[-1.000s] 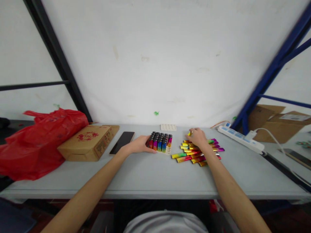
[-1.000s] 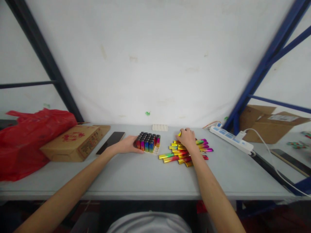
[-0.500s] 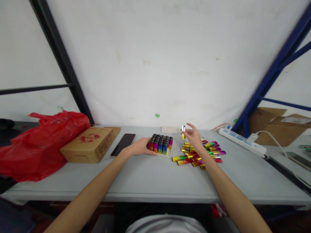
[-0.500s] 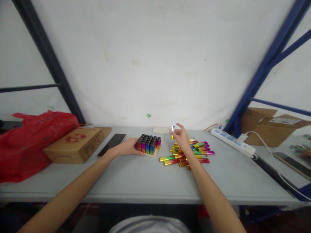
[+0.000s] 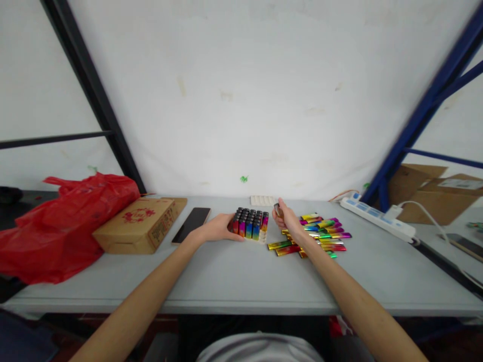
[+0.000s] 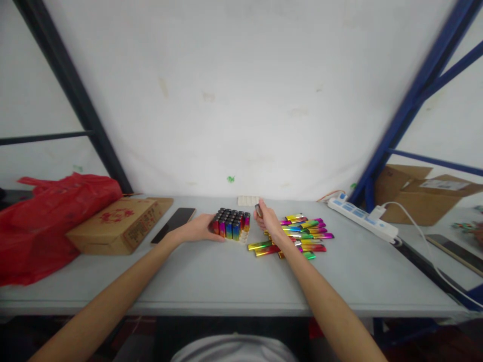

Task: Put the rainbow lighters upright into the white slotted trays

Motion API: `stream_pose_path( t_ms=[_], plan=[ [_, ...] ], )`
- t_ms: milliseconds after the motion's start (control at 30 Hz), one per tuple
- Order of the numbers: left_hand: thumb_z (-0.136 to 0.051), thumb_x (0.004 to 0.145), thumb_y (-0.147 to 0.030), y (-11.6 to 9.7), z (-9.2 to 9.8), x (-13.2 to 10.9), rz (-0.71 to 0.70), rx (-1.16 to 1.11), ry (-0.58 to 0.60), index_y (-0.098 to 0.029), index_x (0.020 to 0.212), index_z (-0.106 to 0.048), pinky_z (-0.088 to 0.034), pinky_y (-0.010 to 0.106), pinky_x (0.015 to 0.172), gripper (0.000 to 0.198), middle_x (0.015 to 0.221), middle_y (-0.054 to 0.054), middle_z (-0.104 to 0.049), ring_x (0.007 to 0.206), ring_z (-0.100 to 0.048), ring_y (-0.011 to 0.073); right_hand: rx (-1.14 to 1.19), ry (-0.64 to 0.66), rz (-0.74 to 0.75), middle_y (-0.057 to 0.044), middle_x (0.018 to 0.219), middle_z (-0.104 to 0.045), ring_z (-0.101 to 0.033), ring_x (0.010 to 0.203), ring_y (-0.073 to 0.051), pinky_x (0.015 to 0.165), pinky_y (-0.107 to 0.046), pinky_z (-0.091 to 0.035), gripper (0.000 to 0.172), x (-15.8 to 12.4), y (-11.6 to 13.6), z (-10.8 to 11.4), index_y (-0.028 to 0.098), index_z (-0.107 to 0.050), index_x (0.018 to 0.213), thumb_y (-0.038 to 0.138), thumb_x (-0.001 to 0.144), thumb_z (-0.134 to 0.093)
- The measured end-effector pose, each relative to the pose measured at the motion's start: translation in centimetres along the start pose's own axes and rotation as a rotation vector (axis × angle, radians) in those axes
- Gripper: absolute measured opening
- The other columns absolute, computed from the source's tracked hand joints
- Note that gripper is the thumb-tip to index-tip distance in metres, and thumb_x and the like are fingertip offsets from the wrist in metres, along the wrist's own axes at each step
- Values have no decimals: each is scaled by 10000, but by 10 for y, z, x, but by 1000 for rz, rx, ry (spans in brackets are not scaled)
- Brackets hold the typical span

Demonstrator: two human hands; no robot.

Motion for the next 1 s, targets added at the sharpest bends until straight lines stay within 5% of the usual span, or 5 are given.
stream_pose_path(
  t_ms=[100, 333, 600, 833, 1000],
  plan=[
    [-786, 660, -699, 1, 0, 0, -3, 13, -3, -200, 1115, -632, -513, 330, 795, 693, 1095, 67, -749, 983, -698, 298, -74, -65, -26, 85, 428, -198, -174, 379, -70, 390, -224, -125, 622, 0, -6, -4, 224, -383, 517, 709, 904, -434],
    [-783, 663, -700, 0, 0, 1, -12, 3, 1, -193, 1144, -641, -517, 326, 811, 713, 1100, 66, -752, 991, -697, 305, -64, -99, -18, 65, 409, -229, -162, 373, -75, 383, -235, -121, 475, -5, -4, -13, 238, -320, 479, 465, 888, -405],
    [-776, 651, -710, -1, 1, 1, -18, -1, -6, -193, 1143, -653, -514, 322, 780, 724, 1081, 61, -754, 975, -696, 304, -22, -59, 64, 82, 445, -236, -185, 391, -76, 412, -243, -136, 589, -2, 9, -3, 210, -481, 562, 703, 882, -441],
    [-766, 654, -718, -2, 2, 0, -19, 22, -1, -189, 1088, -660, -514, 321, 772, 693, 1035, 58, -757, 918, -699, 286, -142, -154, 105, 51, 426, -282, -230, 386, -86, 407, -257, -164, 475, -6, 14, 4, 232, -375, 509, 503, 896, -418],
    [-775, 654, -711, -5, 4, -1, -8, 10, -3, -189, 1109, -649, -515, 322, 793, 704, 1079, 60, -758, 957, -700, 294, -110, -49, 57, 84, 481, -248, -195, 397, -80, 410, -242, -146, 543, -1, 8, -2, 211, -494, 631, 661, 918, -396]
  ],
)
Point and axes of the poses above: each hand's wrist, its own x-axis towards the middle knuckle, its own z-axis out of the back of the hand, y = z × x, the point moved 7 cm from there along x, towards the middle knuckle
